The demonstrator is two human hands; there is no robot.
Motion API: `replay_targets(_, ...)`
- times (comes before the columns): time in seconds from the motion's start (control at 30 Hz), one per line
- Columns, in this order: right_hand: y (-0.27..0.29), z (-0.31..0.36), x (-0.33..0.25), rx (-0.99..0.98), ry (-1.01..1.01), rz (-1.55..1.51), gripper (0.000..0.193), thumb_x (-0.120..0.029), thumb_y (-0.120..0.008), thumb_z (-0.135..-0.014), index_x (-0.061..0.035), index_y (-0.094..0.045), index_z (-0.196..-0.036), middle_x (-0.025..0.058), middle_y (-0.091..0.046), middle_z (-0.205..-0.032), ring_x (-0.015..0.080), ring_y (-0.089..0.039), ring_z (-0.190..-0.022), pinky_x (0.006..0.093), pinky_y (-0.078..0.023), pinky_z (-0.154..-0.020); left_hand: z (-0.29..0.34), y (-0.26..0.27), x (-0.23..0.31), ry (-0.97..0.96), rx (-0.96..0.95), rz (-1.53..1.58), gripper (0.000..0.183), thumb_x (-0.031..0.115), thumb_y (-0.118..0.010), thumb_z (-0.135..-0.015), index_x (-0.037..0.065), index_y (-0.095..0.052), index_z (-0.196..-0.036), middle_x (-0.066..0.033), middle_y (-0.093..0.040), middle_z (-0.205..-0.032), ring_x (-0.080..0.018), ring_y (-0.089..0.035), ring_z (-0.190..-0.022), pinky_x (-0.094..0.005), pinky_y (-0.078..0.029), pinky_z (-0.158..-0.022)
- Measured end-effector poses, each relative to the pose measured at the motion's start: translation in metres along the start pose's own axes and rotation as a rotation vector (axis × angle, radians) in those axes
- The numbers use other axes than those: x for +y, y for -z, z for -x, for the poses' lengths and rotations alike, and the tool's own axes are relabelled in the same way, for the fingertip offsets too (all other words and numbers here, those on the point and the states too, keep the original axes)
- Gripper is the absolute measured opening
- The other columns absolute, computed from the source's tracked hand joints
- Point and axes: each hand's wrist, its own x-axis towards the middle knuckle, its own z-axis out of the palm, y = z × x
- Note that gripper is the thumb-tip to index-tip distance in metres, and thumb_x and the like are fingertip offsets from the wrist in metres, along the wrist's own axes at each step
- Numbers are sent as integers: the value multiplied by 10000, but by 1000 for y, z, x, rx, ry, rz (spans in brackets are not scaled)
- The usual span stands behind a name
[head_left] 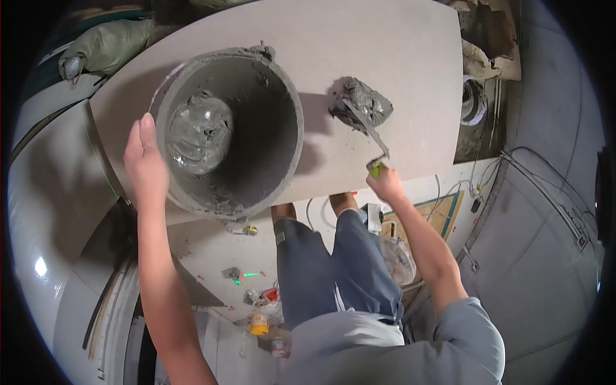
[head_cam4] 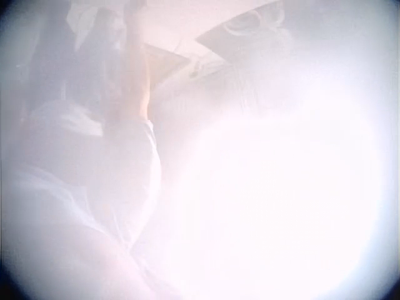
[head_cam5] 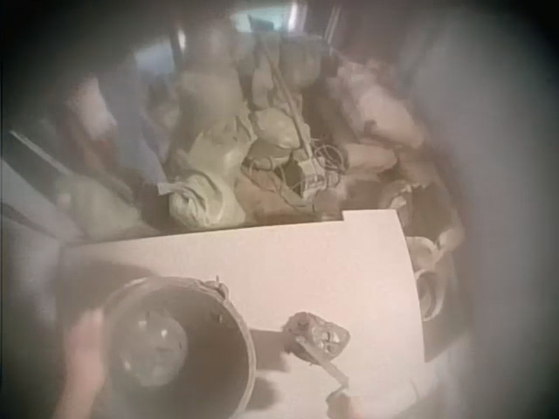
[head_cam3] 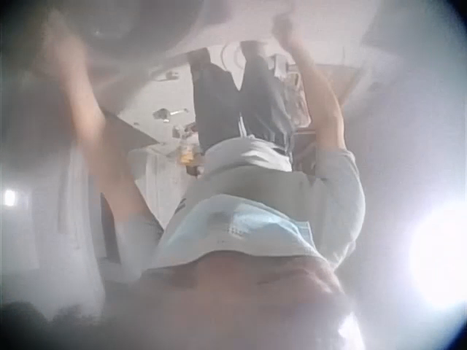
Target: The person scoops adhesive from a bucket using a trowel and spreads it evenly across a large tile. The person then smooths the adhesive over the tile surface in preparation for installation.
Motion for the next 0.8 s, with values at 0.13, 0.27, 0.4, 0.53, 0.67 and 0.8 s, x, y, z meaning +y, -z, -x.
replay_targets(0.13,3,24,-18,-70,-197,-16,414,-316,-676,-775,33,-668,-997,296,-681,-898,465,-664,-954,509,-541,-833,-4,8,-7,77,-110,-74,503,453,-481,-1049,-36,-597,-1082,-129,-605,-894,-222,-525,-843,-312,-442,-861)
replay_targets(0.27,-4,19,-1,-38,-52,-35,364,-278,-663,-783,38,-674,-964,289,-685,-904,446,-676,-918,494,-544,-809,-6,0,-11,-4,9,-25,508,480,-475,-1047,-15,-580,-1003,-110,-558,-838,-224,-476,-807,-328,-433,-822)
replay_targets(0.4,52,53,-96,-109,121,-199,395,-314,-708,-812,43,-658,-973,280,-689,-851,419,-696,-866,452,-552,-771,-2,12,-19,42,-53,-14,495,467,-461,-1056,-6,-541,-935,-58,-469,-776,-185,-418,-764,-314,-413,-762)
replay_targets(0.53,68,36,-201,-728,224,-288,306,-283,-647,-899,18,-608,-941,177,-673,-801,306,-667,-626,410,-522,-580,2,15,-11,8,-79,-9,484,447,-449,-1066,-1,-516,-899,-48,-422,-756,-154,-402,-747,-309,-407,-732)
replay_targets(0.67,11,-65,-259,-1251,-119,-844,199,-217,-605,-950,-32,-558,-1008,55,-597,-702,145,-603,-534,301,-494,-460,3,9,-14,-37,-107,6,483,447,-447,-1067,-1,-524,-903,-50,-416,-746,-152,-397,-731,-310,-404,-711)
replay_targets(0.8,7,-125,-324,-1149,-251,-591,116,-154,-636,-921,-65,-585,-866,42,-593,-675,119,-569,-511,280,-466,-439,4,7,-19,-119,-61,-10,495,450,-448,-1067,-13,-504,-904,-47,-400,-745,-143,-381,-723,-297,-384,-689)
